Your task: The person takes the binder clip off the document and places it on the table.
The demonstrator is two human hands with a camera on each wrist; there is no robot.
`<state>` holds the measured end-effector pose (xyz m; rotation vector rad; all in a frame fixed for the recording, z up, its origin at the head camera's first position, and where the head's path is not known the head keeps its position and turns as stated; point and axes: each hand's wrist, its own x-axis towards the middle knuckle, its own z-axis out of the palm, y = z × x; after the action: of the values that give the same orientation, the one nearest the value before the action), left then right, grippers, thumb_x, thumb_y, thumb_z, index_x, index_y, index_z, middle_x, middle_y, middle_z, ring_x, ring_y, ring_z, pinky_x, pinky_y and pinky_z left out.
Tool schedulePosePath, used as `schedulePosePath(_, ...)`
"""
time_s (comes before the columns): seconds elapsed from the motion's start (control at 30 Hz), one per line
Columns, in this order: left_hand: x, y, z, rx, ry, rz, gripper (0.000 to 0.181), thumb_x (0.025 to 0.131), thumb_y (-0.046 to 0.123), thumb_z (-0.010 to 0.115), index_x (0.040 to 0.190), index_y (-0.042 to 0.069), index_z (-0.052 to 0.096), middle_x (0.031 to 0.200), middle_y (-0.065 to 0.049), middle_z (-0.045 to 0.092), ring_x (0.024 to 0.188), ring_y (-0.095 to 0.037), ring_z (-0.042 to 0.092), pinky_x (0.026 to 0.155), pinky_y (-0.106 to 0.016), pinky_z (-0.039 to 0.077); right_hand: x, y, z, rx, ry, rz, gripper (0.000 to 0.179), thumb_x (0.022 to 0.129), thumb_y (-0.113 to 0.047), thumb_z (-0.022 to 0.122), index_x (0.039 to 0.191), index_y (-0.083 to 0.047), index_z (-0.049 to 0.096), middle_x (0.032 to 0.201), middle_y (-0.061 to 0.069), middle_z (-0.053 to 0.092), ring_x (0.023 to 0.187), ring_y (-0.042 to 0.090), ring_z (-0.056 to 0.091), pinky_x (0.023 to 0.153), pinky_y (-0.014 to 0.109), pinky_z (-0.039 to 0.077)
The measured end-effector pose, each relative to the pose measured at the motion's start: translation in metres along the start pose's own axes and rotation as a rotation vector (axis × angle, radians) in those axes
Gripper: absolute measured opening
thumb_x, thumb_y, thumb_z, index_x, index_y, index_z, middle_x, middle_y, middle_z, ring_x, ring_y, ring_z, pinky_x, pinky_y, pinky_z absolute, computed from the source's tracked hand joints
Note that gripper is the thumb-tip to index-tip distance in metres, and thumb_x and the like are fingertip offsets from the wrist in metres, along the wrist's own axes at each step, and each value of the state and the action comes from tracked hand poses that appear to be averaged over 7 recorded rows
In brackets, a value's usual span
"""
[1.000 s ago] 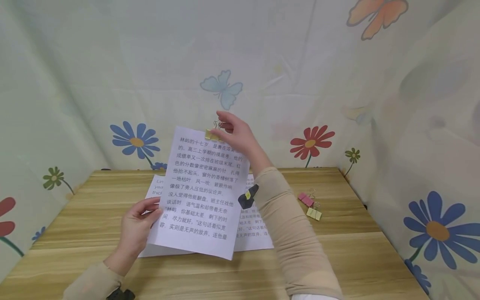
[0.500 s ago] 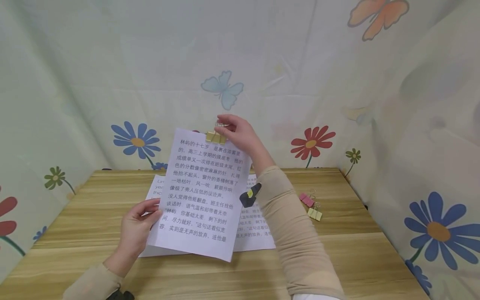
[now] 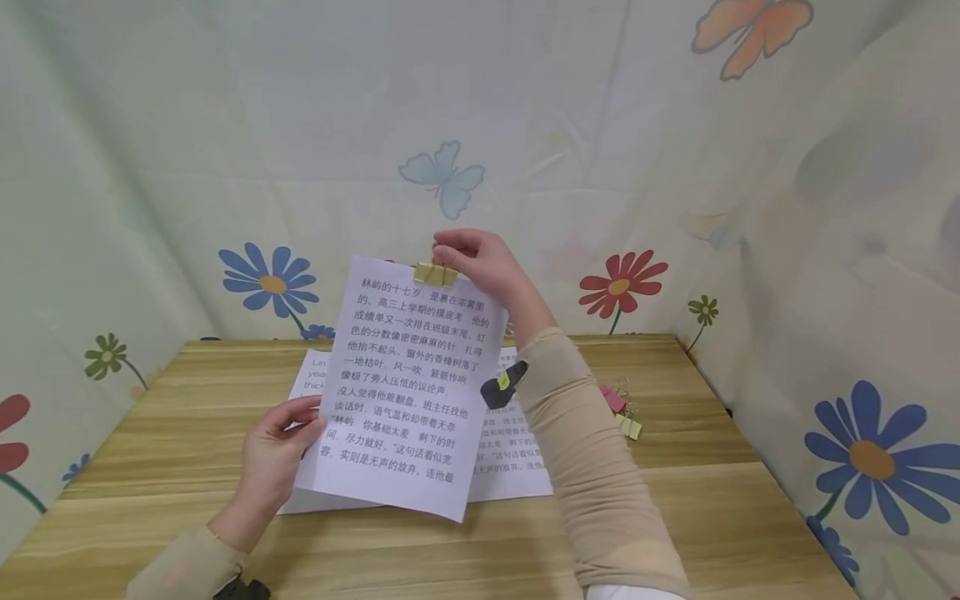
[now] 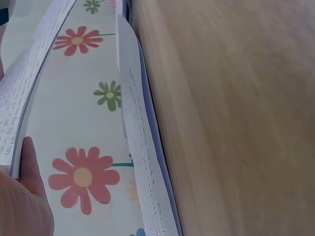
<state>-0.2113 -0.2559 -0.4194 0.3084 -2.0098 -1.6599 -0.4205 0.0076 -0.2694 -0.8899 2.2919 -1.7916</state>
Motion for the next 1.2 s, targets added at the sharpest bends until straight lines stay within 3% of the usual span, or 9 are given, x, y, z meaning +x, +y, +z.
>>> schedulePosePath(0.37,0.002,0.000,0.003,-0.011,0.023,-0.009,0.030,0.079,-0.018,0.069,0.108,-0.008,0.069,0.083,0.001,0.068,0.079,-0.006,0.064,0.075,-0.018,0.054,0.000,-0.001,0.005,0.115,0.248,-0.136,0.040,0.095,-0.020,0.068,0.131,-0.003,0.062,0.117,0.012,0.068,0.106,0.017,0.064,0.099,0.027,0.047)
schedulePosePath(0.5,0.003,0.001,0.001,-0.027,0.045,-0.013,0.032,0.078,-0.019,0.069,0.109,-0.009,0.068,0.082,0.004,0.068,0.080,-0.005,0.063,0.077,-0.016,0.053,-0.003,-0.001,-0.003,0.171,0.282,-0.177,0.039,0.096,-0.015,0.066,0.132,0.000,0.061,0.121,0.017,0.066,0.104,0.017,0.065,0.099,0.030,0.048)
schedulePosePath(0.7,0.010,0.001,-0.005,-0.010,0.082,-0.029,0.032,0.081,-0.017,0.069,0.111,-0.009,0.068,0.080,0.010,0.065,0.081,-0.002,0.061,0.077,-0.013,0.051,-0.018,0.011,-0.019,0.169,0.280,-0.128,0.040,0.097,-0.016,0.065,0.134,-0.002,0.060,0.127,0.017,0.063,0.108,0.017,0.063,0.101,0.031,0.047)
schedulePosePath(0.93,0.017,-0.006,-0.012,-0.019,0.104,-0.060,0.032,0.083,-0.016,0.067,0.114,-0.009,0.066,0.082,0.012,0.065,0.082,-0.004,0.062,0.074,-0.013,0.052,-0.043,0.035,-0.033,0.060,0.271,-0.079,0.041,0.098,-0.023,0.064,0.135,-0.006,0.060,0.128,0.015,0.063,0.113,0.018,0.060,0.100,0.029,0.047)
schedulePosePath(1.2,0.019,-0.009,-0.017,0.008,0.110,-0.096,0.033,0.086,-0.013,0.066,0.118,-0.005,0.066,0.088,0.012,0.063,0.087,-0.006,0.060,0.075,-0.012,0.051,-0.073,0.069,-0.044,-0.012,0.248,0.018,0.045,0.098,-0.029,0.063,0.137,-0.007,0.058,0.132,0.012,0.062,0.121,0.021,0.057,0.105,0.035,0.044)
